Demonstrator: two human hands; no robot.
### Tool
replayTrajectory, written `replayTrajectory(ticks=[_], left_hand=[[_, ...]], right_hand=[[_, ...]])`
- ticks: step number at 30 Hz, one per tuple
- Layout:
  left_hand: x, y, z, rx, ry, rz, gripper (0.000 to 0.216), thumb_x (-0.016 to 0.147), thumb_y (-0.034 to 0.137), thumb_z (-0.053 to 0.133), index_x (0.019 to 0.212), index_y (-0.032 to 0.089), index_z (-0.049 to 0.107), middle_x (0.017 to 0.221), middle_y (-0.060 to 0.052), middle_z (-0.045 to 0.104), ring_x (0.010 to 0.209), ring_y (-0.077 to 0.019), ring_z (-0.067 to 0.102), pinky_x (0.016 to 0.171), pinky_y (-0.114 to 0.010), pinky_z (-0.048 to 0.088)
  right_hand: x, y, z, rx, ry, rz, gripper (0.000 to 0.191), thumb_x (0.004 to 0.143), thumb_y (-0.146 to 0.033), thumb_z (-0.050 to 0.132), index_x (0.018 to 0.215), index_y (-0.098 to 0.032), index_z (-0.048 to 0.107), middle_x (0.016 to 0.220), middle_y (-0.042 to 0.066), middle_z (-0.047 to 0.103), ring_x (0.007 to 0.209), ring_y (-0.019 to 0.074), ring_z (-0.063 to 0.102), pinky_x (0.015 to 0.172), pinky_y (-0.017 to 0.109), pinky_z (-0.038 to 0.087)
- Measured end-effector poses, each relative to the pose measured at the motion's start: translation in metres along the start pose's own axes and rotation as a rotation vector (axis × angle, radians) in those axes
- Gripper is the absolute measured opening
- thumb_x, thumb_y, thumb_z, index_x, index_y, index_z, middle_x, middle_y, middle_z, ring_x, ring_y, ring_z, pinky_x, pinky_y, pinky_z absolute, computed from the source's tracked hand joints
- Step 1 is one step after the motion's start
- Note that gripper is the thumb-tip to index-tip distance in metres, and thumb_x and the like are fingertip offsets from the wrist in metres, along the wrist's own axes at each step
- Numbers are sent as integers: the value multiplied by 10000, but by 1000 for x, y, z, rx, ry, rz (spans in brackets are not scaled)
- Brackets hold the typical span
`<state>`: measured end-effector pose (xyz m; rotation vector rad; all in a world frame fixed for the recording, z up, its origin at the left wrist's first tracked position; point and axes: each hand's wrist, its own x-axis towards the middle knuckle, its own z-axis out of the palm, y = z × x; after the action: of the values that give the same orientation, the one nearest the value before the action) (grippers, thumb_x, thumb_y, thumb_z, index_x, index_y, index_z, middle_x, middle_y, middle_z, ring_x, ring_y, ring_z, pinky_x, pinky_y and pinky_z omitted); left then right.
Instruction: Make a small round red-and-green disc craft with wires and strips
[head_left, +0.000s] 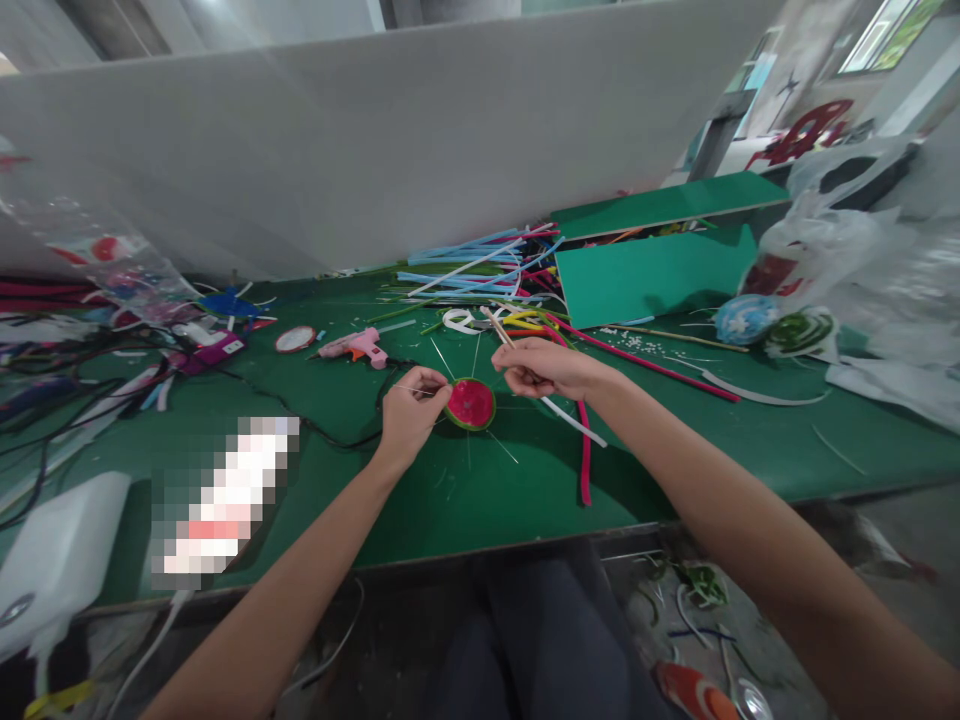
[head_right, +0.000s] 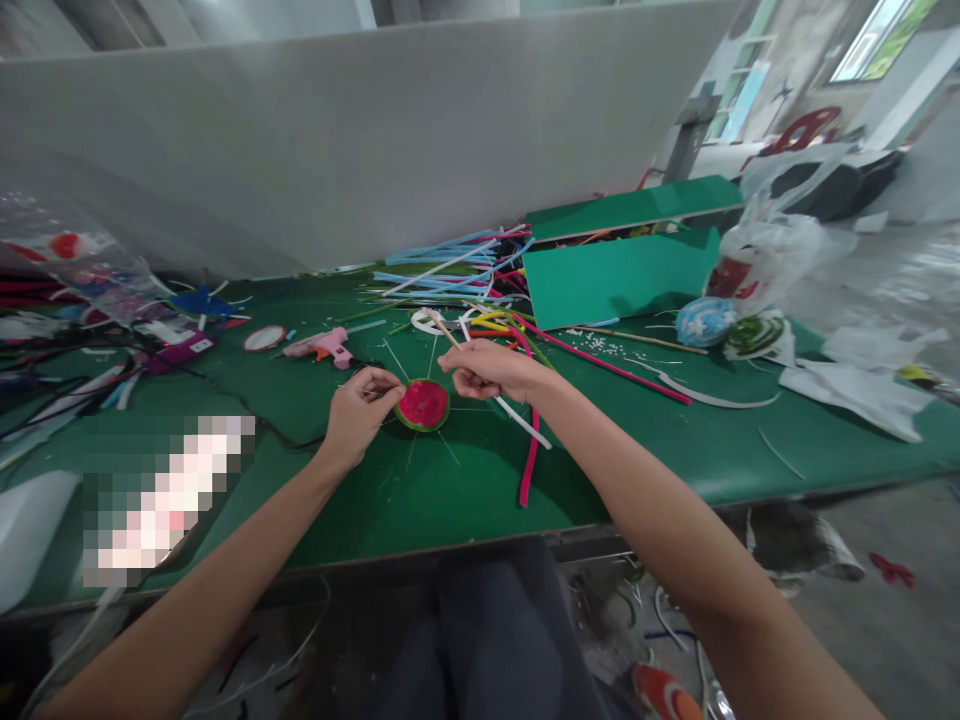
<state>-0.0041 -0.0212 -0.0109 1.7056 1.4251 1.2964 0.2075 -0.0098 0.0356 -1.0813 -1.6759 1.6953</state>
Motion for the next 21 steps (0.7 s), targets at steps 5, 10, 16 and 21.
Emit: replayTrajectory(ticks=[5, 10, 16, 21], left_hand=[[0, -1, -1, 1, -6, -2, 84, 664, 224, 643, 721, 175, 606, 696, -1, 640, 624, -127, 581, 588, -241, 445], [0, -1, -1, 13, -3, 6, 76, 666, 220, 642, 719, 178, 608, 696, -1, 642, 636, -131, 590, 599, -245, 451], [0, -1, 0, 2, -2, 5, 81, 663, 218, 642, 723, 176, 607, 696, 0, 641, 630, -127, 586, 595, -241, 451], [0, -2, 0, 7, 2, -1, 78, 662, 218, 639, 722, 177, 611, 695, -1, 645, 615, -126, 586, 584, -240, 452]], right_hand=[[1, 1, 0, 7, -26, -18, 87, 832, -180, 449, 748, -190, 431, 426, -43, 487, 314, 40, 302, 293, 163, 150], [2, 1, 1, 20, -21, 2, 87, 784, -106, 427, 764, -191, 422, 426, -52, 474, 319, 38, 289, 294, 154, 154], [1, 0, 1, 5, -14, -10, 66, 826, -198, 452, 767, -192, 421, 435, -44, 481, 318, 41, 296, 291, 161, 152], [-1, -2, 2, 22, 7, -20, 55, 798, -169, 431, 757, -199, 409, 428, -47, 465, 324, 44, 295, 292, 164, 141]])
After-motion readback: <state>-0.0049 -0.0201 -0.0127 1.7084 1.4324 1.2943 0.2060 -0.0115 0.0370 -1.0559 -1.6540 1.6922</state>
